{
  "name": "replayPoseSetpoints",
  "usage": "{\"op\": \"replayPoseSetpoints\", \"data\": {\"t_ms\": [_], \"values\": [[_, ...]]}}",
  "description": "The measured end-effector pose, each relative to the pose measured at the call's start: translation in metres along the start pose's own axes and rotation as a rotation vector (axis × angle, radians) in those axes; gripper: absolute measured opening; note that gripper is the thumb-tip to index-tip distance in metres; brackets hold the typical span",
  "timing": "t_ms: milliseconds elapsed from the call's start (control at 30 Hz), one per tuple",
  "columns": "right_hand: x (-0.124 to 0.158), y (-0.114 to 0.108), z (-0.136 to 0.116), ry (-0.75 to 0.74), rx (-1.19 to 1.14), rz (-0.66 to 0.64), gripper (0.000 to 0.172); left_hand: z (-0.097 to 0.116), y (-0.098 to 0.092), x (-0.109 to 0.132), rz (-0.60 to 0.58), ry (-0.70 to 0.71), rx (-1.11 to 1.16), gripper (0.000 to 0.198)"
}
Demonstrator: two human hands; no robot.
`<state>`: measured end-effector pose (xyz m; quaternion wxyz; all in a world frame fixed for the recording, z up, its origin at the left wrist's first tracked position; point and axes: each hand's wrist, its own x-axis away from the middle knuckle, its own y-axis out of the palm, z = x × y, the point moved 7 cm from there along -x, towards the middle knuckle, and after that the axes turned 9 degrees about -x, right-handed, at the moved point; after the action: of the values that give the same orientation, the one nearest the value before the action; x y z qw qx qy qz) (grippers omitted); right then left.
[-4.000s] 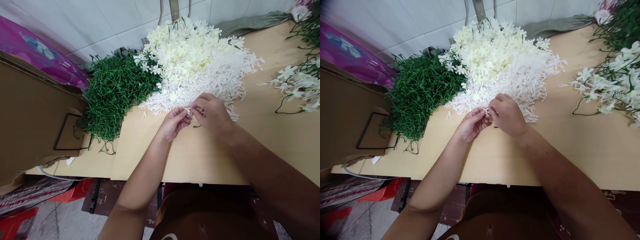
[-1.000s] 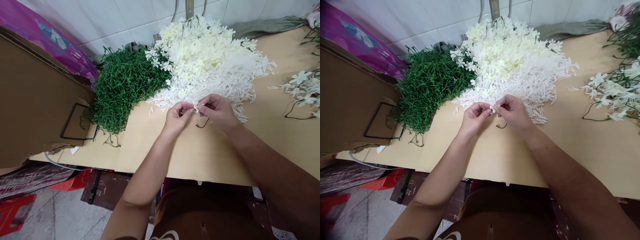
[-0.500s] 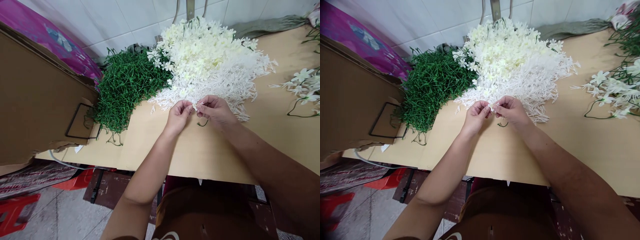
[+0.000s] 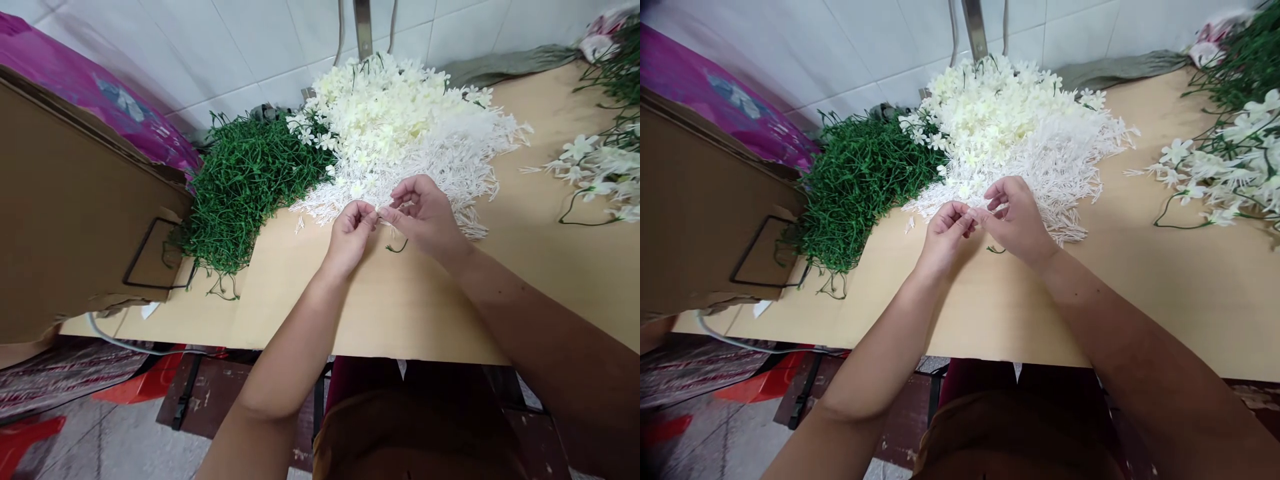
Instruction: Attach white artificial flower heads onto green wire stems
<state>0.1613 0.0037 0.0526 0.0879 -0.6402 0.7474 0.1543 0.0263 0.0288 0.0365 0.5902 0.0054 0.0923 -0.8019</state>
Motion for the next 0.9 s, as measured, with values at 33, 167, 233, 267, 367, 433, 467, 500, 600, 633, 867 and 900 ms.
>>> {"op": "replayPoseSetpoints", "data": {"t_ms": [33, 167, 233, 267, 367, 433, 467, 500, 600, 633, 867, 900], "values": [[0.001, 0.0, -0.004, -0.051, 0.038, 0.01, 0.044, 0.001, -0.001, 0.0, 0.011, 0.011, -0.028, 0.02], [0.004, 0.002, -0.011, -0.163, 0.149, -0.025, 0.026, 0.002, -0.003, 0.002, 0.031, 0.066, -0.137, 0.019], [0.004, 0.003, -0.008, -0.169, 0.195, -0.048, 0.019, 0.002, -0.002, 0.002, 0.031, 0.078, -0.165, 0.018], [0.003, 0.003, -0.007, -0.167, 0.209, -0.057, 0.017, 0.001, -0.002, 0.002, 0.033, 0.079, -0.174, 0.017], [0.002, 0.003, -0.006, -0.161, 0.234, -0.088, 0.014, 0.001, -0.002, 0.001, 0.036, 0.07, -0.192, 0.017], [0.001, 0.002, -0.006, -0.135, 0.234, -0.108, 0.013, 0.001, -0.001, 0.0, 0.028, 0.066, -0.189, 0.016], [0.0, 0.002, -0.005, -0.109, 0.222, -0.116, 0.014, 0.001, 0.0, 0.0, 0.022, 0.061, -0.179, 0.016], [-0.001, 0.002, -0.004, -0.074, 0.203, -0.122, 0.015, 0.001, 0.001, 0.0, 0.014, 0.053, -0.164, 0.015], [-0.002, 0.001, 0.003, 0.051, 0.097, -0.143, 0.023, -0.002, 0.003, -0.001, -0.018, 0.009, -0.097, 0.014], [-0.002, 0.001, 0.005, 0.089, 0.043, -0.146, 0.026, -0.003, 0.004, -0.001, -0.036, -0.007, -0.071, 0.014], [0.002, 0.009, 0.016, 0.353, -0.182, -0.336, 0.039, -0.001, 0.005, 0.002, -0.115, -0.064, 0.056, 0.011], [0.003, 0.01, 0.016, 0.362, -0.174, -0.366, 0.038, -0.001, 0.005, 0.002, -0.116, -0.069, 0.056, 0.012]]}}
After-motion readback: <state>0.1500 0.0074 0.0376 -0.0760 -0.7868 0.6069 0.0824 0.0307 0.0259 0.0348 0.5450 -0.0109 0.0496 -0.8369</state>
